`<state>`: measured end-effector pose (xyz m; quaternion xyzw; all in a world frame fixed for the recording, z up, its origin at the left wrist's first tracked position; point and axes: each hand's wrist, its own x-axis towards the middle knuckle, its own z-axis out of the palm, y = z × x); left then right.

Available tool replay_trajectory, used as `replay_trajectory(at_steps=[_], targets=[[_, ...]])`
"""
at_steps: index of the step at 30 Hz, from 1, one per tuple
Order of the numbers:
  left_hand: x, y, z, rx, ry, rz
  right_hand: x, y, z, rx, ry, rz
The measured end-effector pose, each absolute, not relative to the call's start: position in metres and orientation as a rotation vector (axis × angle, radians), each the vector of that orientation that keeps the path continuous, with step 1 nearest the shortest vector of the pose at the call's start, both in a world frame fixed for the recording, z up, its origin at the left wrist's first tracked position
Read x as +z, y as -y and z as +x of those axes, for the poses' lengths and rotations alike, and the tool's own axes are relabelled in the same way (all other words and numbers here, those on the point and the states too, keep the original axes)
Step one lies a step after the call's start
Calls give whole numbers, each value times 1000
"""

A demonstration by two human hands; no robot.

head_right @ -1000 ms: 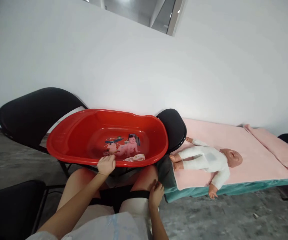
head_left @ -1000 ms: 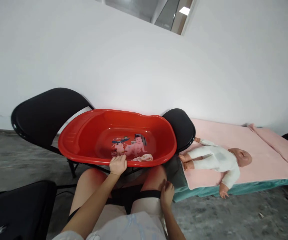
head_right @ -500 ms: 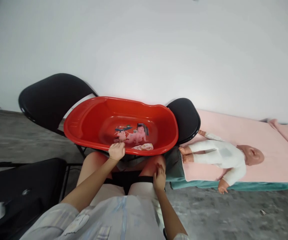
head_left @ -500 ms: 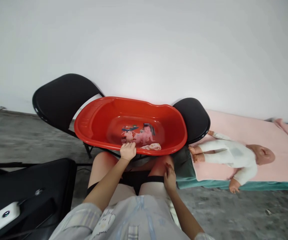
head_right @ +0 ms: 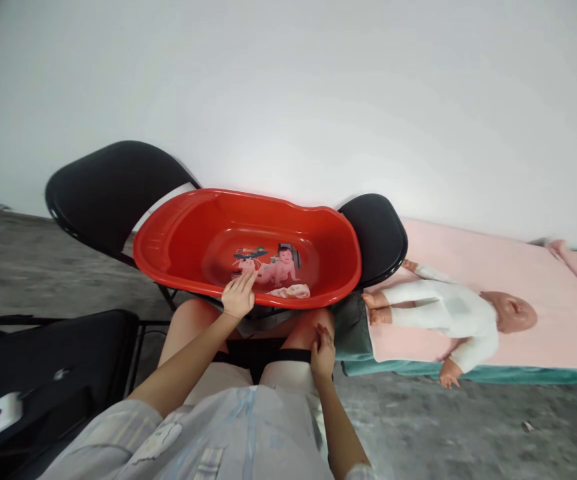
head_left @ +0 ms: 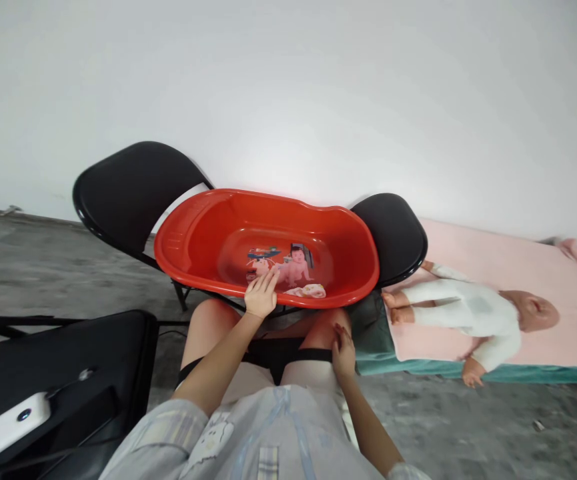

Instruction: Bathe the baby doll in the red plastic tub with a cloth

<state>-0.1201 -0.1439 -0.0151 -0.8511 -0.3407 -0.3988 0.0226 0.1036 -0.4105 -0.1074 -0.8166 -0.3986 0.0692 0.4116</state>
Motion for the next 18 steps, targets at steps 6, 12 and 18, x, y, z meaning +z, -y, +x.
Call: replay_trajectory(at_steps=[6,12,18], targets=[[-16,144,-120,-1255,1053,-2627,-105,410,104,189,977,-2058],[-15,144,-121,-1117,1120,-2715,-104,410,106,191,999,-2064],[-8,147,-121,-945,1241,-2753,-103,411,105,178,1000,-2050]])
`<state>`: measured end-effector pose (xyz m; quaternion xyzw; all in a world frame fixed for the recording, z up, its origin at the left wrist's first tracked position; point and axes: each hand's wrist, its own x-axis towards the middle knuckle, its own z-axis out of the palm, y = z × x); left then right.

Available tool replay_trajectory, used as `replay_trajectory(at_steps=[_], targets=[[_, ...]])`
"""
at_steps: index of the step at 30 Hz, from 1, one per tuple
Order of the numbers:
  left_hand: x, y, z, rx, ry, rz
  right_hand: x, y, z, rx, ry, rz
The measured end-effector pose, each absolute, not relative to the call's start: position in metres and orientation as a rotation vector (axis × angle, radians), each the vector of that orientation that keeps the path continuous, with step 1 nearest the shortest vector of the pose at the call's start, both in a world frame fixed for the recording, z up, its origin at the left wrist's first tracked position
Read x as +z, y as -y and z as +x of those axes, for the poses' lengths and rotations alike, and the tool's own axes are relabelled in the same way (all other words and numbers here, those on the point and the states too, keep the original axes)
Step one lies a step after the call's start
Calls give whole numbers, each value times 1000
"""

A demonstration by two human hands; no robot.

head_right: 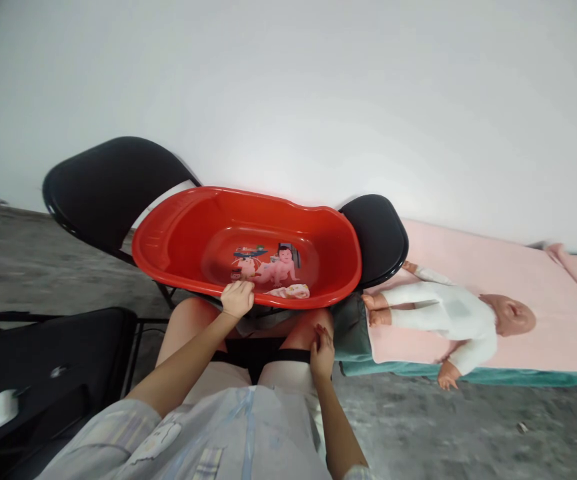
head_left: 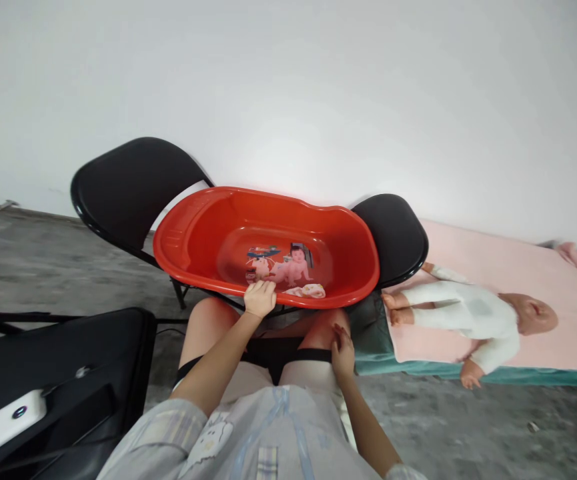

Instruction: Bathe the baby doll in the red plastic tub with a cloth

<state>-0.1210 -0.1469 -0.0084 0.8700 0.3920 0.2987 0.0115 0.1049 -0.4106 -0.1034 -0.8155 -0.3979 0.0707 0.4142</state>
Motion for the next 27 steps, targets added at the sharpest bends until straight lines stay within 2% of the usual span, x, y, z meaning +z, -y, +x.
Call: replay_trajectory(at_steps=[27], targets=[[-7,147,-120,952,-1209,2725,-103,411,106,152,989,-2019]])
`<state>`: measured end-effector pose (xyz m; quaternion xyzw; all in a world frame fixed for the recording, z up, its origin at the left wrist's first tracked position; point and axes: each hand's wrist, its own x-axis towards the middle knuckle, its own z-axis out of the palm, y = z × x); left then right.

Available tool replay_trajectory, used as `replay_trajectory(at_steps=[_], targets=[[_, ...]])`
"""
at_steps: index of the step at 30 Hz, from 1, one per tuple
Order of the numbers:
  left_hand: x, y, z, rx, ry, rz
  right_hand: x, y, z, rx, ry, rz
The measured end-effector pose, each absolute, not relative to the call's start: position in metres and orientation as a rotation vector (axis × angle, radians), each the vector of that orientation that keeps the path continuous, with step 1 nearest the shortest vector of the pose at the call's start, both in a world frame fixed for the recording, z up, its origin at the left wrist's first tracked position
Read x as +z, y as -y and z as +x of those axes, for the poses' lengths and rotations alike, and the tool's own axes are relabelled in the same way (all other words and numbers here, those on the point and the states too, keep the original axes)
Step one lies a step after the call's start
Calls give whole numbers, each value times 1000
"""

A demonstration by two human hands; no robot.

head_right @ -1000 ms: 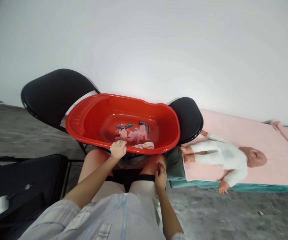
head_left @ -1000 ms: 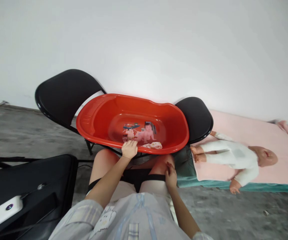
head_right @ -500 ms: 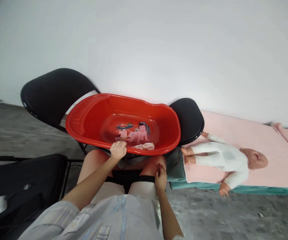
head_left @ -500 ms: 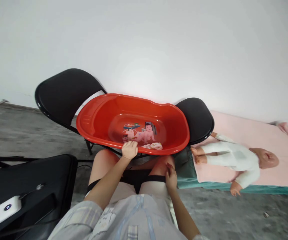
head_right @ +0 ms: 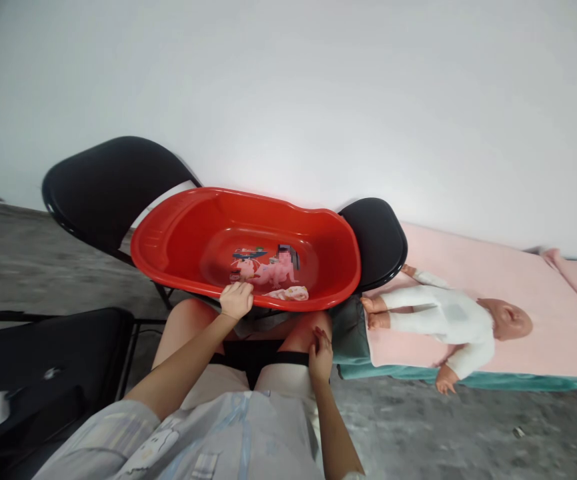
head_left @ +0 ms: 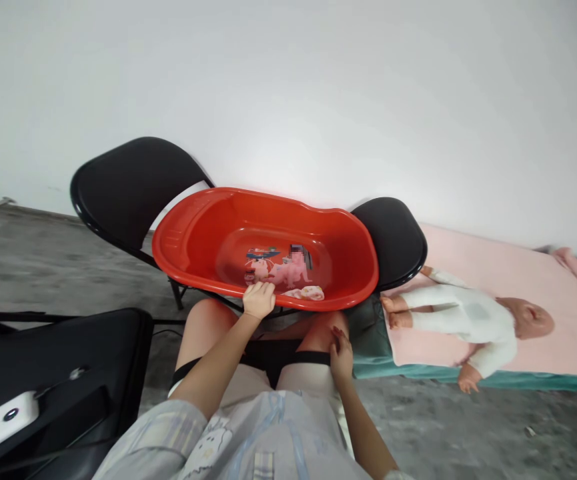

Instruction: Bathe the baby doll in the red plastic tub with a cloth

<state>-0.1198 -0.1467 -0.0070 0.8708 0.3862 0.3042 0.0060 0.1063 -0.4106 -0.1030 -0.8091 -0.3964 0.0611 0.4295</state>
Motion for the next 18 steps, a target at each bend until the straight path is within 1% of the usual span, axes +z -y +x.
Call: replay_trajectory(at_steps=[11,18], targets=[[-6,145,-122,943,-1241,2725,-106,408,105,167,957,-2007],[-6,143,-127,1032,-1236,2746,-112,406,100,112,960,-1963]])
